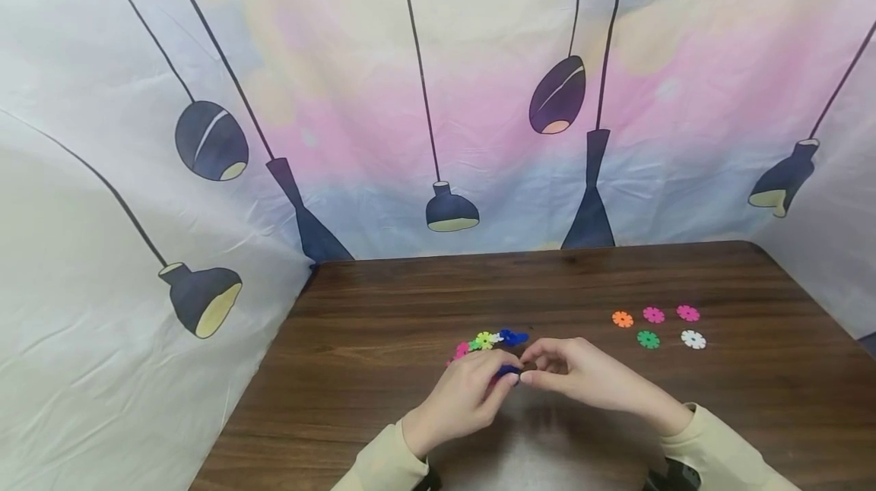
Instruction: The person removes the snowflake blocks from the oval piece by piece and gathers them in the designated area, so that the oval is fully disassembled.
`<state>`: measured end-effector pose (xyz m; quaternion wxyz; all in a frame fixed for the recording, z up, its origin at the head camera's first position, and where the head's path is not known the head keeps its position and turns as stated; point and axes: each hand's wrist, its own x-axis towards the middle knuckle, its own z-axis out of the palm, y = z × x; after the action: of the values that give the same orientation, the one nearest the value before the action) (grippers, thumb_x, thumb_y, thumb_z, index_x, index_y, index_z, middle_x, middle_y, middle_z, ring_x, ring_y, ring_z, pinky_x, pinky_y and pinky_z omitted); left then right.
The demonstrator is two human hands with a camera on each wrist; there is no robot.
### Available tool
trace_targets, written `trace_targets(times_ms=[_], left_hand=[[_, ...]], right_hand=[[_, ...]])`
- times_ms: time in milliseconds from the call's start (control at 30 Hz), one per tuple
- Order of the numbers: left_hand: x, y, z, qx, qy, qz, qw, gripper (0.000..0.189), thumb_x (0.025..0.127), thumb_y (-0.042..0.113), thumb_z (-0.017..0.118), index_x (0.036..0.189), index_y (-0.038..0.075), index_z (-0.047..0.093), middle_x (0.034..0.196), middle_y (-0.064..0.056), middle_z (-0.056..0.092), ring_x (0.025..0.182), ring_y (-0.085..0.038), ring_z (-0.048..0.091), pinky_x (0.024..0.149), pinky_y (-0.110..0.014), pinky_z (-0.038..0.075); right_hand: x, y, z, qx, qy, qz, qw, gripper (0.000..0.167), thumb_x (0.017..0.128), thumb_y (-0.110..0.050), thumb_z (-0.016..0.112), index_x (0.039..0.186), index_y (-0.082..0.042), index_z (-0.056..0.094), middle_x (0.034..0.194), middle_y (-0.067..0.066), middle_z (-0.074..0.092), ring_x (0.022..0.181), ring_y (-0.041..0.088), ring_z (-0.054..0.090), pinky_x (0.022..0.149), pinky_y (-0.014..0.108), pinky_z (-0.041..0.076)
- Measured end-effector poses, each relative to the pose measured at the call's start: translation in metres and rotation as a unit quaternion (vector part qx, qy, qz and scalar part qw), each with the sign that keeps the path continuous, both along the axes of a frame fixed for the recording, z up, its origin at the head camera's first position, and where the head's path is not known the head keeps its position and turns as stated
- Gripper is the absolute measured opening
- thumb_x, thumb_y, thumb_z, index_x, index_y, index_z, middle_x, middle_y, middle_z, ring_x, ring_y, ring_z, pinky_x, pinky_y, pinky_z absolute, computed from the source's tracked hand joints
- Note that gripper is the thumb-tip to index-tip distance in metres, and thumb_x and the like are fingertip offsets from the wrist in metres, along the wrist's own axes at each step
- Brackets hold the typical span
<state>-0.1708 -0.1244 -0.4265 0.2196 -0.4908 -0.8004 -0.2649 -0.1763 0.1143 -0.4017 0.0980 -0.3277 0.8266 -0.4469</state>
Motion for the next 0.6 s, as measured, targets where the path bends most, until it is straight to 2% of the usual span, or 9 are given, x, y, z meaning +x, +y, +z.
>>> trace_targets(times_ms=[100, 233, 367, 500, 600], left_hand=[[0.0008, -0.0005, 0.0003, 0.006, -0.004, 0.005, 1.0, 0.012, 0.105, 0.017, 0.054, 0.112, 0.009, 0.062, 0.097, 0.004, 0.067, 0.08, -0.002, 0.056, 0.075, -0.011, 0.045], [0.002, -0.0005, -0.0003, 0.019, -0.027, 0.013, 0.9994, 0.013, 0.104, 0.018, 0.056, 0.11, 0.009, 0.063, 0.094, 0.003, 0.067, 0.075, -0.001, 0.052, 0.07, -0.009, 0.042], [0.0024, 0.0003, -0.0019, 0.034, -0.038, 0.016, 0.9986, 0.012, 0.104, 0.017, 0.057, 0.109, 0.007, 0.063, 0.094, 0.001, 0.068, 0.073, -0.002, 0.053, 0.068, -0.009, 0.043], [0.0023, 0.0003, -0.0029, 0.042, -0.048, 0.012, 0.9979, 0.014, 0.104, 0.017, 0.057, 0.111, 0.006, 0.064, 0.098, -0.001, 0.069, 0.078, -0.003, 0.058, 0.071, -0.01, 0.045], [0.0019, 0.0006, -0.0025, 0.04, -0.05, 0.006, 0.998, 0.017, 0.105, 0.018, 0.056, 0.114, 0.007, 0.063, 0.104, -0.001, 0.07, 0.088, -0.004, 0.064, 0.078, -0.013, 0.049]], right_hand=[[0.0, -0.0003, -0.0003, -0.006, -0.007, -0.001, 1.0, 0.028, 0.099, -0.035, 0.066, 0.115, -0.012, 0.067, 0.09, -0.008, 0.068, 0.081, 0.009, 0.064, 0.069, 0.027, 0.053], [0.0001, -0.0007, -0.0019, -0.016, -0.015, -0.003, 0.9998, 0.028, 0.099, -0.033, 0.066, 0.117, -0.011, 0.066, 0.091, -0.007, 0.069, 0.082, 0.01, 0.065, 0.071, 0.028, 0.054], [0.0005, -0.0014, -0.0029, -0.029, -0.019, -0.002, 0.9994, 0.029, 0.1, -0.031, 0.065, 0.118, -0.009, 0.066, 0.092, -0.005, 0.07, 0.083, 0.015, 0.068, 0.072, 0.028, 0.055], [0.0003, -0.0009, -0.0026, -0.038, -0.026, 0.003, 0.9989, 0.029, 0.1, -0.03, 0.065, 0.119, -0.008, 0.065, 0.093, 0.0, 0.07, 0.082, 0.021, 0.069, 0.071, 0.029, 0.055], [-0.0003, 0.0012, -0.0021, -0.042, -0.033, 0.01, 0.9985, 0.028, 0.101, -0.028, 0.064, 0.121, -0.008, 0.065, 0.093, 0.004, 0.071, 0.082, 0.021, 0.068, 0.071, 0.033, 0.056]])
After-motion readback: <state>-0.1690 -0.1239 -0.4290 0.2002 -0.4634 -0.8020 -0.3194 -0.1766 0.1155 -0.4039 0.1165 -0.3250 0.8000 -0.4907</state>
